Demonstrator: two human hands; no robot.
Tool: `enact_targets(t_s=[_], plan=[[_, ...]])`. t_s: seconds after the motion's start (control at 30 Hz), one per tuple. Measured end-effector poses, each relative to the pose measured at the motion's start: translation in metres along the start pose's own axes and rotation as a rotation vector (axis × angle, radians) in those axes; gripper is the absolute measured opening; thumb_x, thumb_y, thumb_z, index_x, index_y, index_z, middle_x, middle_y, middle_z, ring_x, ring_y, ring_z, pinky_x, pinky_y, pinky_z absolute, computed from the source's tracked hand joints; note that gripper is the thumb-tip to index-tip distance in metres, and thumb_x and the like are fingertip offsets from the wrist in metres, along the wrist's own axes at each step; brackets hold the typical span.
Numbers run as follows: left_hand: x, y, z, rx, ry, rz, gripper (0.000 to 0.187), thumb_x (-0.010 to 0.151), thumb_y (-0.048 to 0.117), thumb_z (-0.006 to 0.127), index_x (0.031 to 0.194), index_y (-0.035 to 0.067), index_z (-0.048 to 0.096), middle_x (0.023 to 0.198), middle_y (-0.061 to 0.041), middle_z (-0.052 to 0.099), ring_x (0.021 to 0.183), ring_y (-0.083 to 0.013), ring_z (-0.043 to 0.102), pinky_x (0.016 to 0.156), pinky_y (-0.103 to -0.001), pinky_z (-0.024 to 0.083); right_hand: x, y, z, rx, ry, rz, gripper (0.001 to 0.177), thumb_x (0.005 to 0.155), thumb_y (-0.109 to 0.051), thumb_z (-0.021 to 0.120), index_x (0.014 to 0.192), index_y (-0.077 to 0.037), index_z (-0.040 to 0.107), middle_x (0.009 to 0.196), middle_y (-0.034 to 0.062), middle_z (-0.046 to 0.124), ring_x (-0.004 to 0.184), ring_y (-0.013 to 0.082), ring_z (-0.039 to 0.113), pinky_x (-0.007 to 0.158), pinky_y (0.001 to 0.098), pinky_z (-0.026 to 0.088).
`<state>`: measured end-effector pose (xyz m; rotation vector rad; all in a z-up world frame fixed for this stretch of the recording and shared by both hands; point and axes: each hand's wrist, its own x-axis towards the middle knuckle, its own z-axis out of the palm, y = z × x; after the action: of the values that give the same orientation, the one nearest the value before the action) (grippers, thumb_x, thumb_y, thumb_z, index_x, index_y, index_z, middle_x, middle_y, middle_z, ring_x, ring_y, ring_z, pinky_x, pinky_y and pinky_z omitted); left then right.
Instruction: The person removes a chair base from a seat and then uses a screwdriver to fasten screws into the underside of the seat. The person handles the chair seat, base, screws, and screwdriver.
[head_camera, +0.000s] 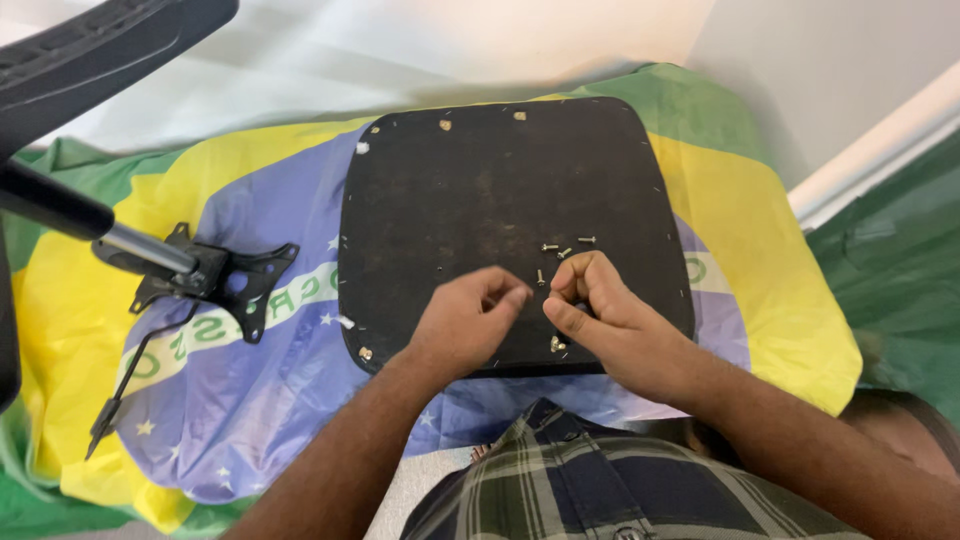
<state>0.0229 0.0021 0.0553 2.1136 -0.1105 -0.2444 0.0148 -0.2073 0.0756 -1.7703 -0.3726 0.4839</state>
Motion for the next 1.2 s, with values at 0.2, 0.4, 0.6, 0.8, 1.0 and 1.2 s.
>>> enact_targets(t_s=[0.2, 0.4, 0.6, 0.8, 1.0, 1.2], plan=[[-0.013, 0.046, -0.006, -0.192, 0.113, 0.075, 0.021, 0.092, 0.027, 0.070, 0.100, 0.007, 0.071, 0.089, -0.006, 0.078, 0.081, -0.0143, 0.075, 0.073, -0.029, 0.060, 0.012, -0.010, -0.009, 0.087, -0.069, 0.092, 0.023, 0.098, -0.015, 0.059, 0.115, -0.011, 0.045, 0.102, 0.0002, 0.045, 0.093, 0.0083, 0.046, 0.083, 0.0282, 0.044], [-0.016, 0.079, -0.009, -0.061, 0.092, 0.158, 0.021, 0.087, 0.028, 0.075, 0.091, 0.009, 0.069, 0.085, -0.005, 0.070, 0.076, -0.0152, 0.071, 0.070, -0.030, 0.059, 0.015, -0.013, -0.006, 0.138, -0.093, 0.059, 0.032, 0.097, -0.015, 0.057, 0.123, -0.014, 0.039, 0.115, -0.0002, 0.052, 0.112, 0.0066, 0.054, 0.098, 0.0284, 0.048], [-0.013, 0.085, -0.021, 0.063, -0.077, 0.139, 0.020, 0.084, 0.030, 0.077, 0.096, 0.014, 0.076, 0.082, -0.005, 0.066, 0.073, -0.0178, 0.069, 0.069, -0.032, 0.058, 0.008, -0.015, -0.004, 0.178, -0.072, 0.151, 0.050, 0.087, -0.013, 0.071, 0.128, -0.011, 0.042, 0.117, 0.0043, 0.061, 0.110, 0.0134, 0.063, 0.092, 0.0342, 0.056], [-0.010, 0.065, -0.022, 0.077, -0.104, 0.041, 0.028, 0.088, 0.037, 0.073, 0.098, 0.012, 0.078, 0.086, -0.005, 0.074, 0.078, -0.0182, 0.073, 0.073, -0.033, 0.058, 0.015, -0.008, 0.004, 0.248, -0.038, 0.111, 0.050, 0.077, -0.016, 0.085, 0.118, -0.006, 0.058, 0.113, 0.0061, 0.068, 0.108, 0.0173, 0.068, 0.093, 0.0362, 0.058], [-0.010, 0.031, -0.031, -0.058, 0.029, -0.110, 0.032, 0.091, 0.039, 0.071, 0.105, 0.010, 0.075, 0.082, -0.002, 0.074, 0.077, -0.0125, 0.070, 0.072, -0.030, 0.058, 0.012, -0.003, 0.009, -0.192, 0.110, 0.193, 0.045, 0.079, -0.024, 0.082, 0.120, -0.013, 0.068, 0.107, 0.0021, 0.075, 0.101, 0.0152, 0.073, 0.089, 0.0320, 0.059], [-0.010, 0.029, -0.031, -0.199, -0.114, 0.091, 0.028, 0.090, 0.030, 0.075, 0.110, 0.011, 0.076, 0.074, -0.001, 0.065, 0.066, -0.0075, 0.056, 0.062, -0.027, 0.050, 0.016, -0.009, 0.002, -0.277, 0.031, -0.028, 0.035, 0.089, -0.022, 0.073, 0.119, -0.005, 0.068, 0.119, 0.0067, 0.068, 0.099, 0.0193, 0.074, 0.081, 0.0361, 0.061]])
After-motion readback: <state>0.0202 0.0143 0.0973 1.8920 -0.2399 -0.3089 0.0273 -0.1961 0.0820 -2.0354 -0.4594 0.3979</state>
